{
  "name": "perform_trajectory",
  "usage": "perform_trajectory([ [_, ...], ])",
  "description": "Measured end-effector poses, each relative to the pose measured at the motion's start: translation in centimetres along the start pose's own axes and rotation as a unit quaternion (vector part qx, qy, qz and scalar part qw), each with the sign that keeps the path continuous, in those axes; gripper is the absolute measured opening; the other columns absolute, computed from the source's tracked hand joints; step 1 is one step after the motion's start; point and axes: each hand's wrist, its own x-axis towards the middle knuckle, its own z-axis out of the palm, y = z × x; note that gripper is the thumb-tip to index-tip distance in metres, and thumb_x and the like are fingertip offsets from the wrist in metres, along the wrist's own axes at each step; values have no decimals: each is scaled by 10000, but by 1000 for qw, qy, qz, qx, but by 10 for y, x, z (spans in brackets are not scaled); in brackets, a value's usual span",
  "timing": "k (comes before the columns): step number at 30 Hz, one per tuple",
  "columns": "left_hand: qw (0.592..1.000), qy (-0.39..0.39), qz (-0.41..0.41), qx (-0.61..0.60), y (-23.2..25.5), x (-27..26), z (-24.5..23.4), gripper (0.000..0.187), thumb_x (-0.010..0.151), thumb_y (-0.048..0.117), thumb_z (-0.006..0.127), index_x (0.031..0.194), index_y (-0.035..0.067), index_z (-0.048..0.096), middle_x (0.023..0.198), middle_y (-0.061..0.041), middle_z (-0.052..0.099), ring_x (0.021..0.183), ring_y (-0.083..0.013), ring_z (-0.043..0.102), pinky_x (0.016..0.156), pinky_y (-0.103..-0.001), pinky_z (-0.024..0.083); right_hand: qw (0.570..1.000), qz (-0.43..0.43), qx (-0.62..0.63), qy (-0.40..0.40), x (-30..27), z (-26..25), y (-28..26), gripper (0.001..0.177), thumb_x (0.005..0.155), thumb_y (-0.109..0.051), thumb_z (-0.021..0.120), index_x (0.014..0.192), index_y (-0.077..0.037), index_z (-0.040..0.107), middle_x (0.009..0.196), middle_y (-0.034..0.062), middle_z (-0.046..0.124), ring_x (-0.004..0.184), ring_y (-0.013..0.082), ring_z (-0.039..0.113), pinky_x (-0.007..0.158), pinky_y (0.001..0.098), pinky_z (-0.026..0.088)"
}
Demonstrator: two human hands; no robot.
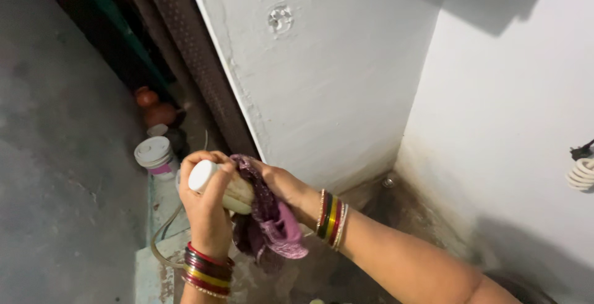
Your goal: The person places a plastic basket containing a sponge and a blue item onto a wall shelf, then wipes a white bottle with a purple cloth and places it on the shelf. The person continues wiping the shelf and surrounding wall area with the cloth.
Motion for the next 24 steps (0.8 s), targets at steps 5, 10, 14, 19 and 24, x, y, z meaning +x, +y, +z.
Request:
perform_trajectory([
  [5,984,122,47,120,-8,8,20,347,946,169,760,1193,65,539,1141,3,634,1015,-76,606,870,-240,528,881,-280,-310,223,-15,15,3,369,1086,-313,509,1193,16,637,980,113,729,895,195,686,785,319,562],
  [10,994,102,27,28,-18,16,32,358,907,7,732,1187,68,518,1051,-30,636,933,-116,621,805,-257,534,848,-326,-346,234,-22,14,10,381,1065,-311,485,1257,5,576,1026,108,735,941,199,718,806,323,558],
  [14,999,-8,30,10,-19,30,32,382,863,-66,699,1167,55,501,1050,-45,631,990,-126,639,898,-270,568,980,-84,-84,159,3,-16,-8,445,1080,-352,456,1239,19,643,1036,115,722,911,190,670,800,328,553],
  [19,994,-102,-27,0,-17,47,30,414,842,-23,712,1207,46,529,1081,-61,655,1007,-129,651,896,-263,558,899,-102,-410,113,14,-41,-25,456,1057,-372,397,1323,-53,584,1085,36,714,973,116,690,844,263,548],
  [24,997,46,-20,64,-32,39,43,406,911,98,759,1237,38,525,1164,-58,652,998,-115,636,831,-247,545,859,-320,-286,279,-2,-19,1,380,1062,-309,530,1168,47,610,942,126,680,861,171,619,779,326,536],
])
